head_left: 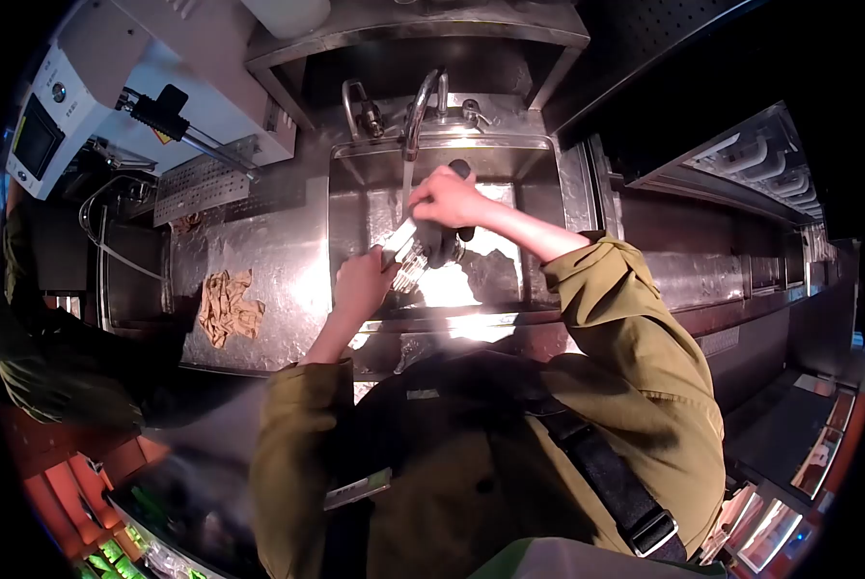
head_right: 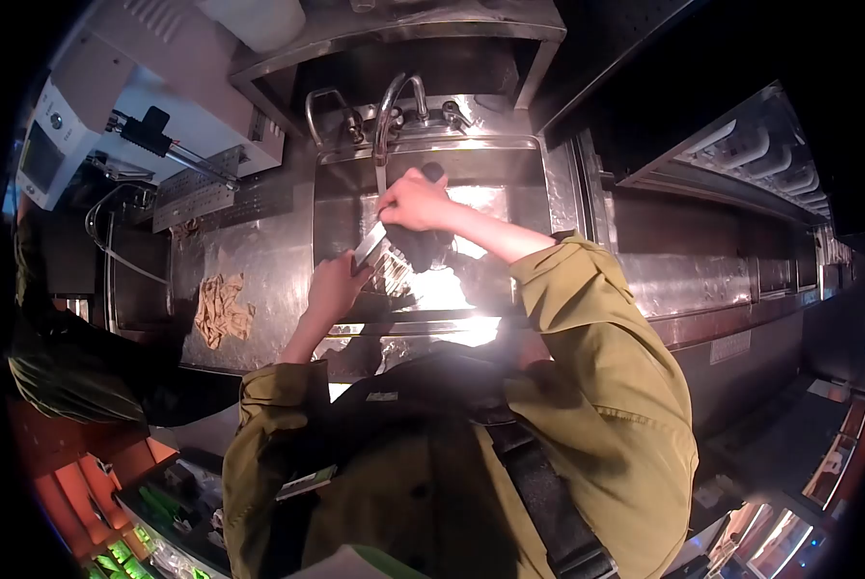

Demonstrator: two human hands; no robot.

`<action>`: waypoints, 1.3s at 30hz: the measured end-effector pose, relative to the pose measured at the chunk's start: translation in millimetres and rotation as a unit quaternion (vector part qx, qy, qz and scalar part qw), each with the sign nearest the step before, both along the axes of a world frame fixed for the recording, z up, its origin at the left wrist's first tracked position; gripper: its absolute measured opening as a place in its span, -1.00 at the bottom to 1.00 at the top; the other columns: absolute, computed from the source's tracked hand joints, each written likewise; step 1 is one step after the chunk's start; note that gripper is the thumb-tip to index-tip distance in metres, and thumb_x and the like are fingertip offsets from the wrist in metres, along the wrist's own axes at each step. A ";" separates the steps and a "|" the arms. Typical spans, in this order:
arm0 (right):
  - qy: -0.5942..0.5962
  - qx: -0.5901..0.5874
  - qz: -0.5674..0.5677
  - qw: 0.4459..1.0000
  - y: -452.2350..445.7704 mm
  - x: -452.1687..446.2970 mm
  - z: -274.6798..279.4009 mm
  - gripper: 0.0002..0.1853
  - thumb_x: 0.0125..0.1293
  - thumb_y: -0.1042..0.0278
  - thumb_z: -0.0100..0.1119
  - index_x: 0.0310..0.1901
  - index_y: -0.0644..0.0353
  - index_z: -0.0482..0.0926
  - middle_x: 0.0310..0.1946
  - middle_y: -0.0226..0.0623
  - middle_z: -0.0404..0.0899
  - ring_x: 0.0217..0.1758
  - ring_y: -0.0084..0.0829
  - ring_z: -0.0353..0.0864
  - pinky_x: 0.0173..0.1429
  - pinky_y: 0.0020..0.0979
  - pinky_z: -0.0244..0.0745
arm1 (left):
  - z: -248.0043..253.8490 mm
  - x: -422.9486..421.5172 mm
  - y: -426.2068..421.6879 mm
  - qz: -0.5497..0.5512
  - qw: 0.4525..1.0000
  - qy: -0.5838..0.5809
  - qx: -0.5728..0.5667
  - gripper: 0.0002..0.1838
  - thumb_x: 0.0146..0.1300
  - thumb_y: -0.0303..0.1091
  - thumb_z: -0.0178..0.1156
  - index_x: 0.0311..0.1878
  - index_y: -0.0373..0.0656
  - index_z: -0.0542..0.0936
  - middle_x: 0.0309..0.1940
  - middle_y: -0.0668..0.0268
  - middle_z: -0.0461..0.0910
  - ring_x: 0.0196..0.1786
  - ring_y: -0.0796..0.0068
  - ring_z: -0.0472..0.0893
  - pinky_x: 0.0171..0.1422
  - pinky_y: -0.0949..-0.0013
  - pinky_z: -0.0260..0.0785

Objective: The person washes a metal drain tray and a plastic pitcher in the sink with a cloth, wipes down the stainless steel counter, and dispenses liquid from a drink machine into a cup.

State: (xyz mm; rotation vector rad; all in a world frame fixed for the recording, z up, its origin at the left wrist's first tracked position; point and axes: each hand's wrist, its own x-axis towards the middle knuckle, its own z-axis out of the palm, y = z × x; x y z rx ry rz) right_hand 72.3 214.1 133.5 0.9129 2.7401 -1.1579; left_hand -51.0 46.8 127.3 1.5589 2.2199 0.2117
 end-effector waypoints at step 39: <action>0.383 -0.282 -0.207 0.855 -12.3 14.5 -55.0 -0.52 0.25 -0.06 -0.11 -0.48 0.23 0.54 -0.67 -0.25 0.47 -0.54 -0.45 0.47 -0.36 -0.38 0.36 | 60.8 21.6 33.9 -0.014 0.982 -0.139 0.131 -0.79 -0.04 -0.44 0.30 -0.44 -0.25 0.43 -0.71 0.44 0.26 -0.64 0.67 0.21 -0.57 0.54 0.06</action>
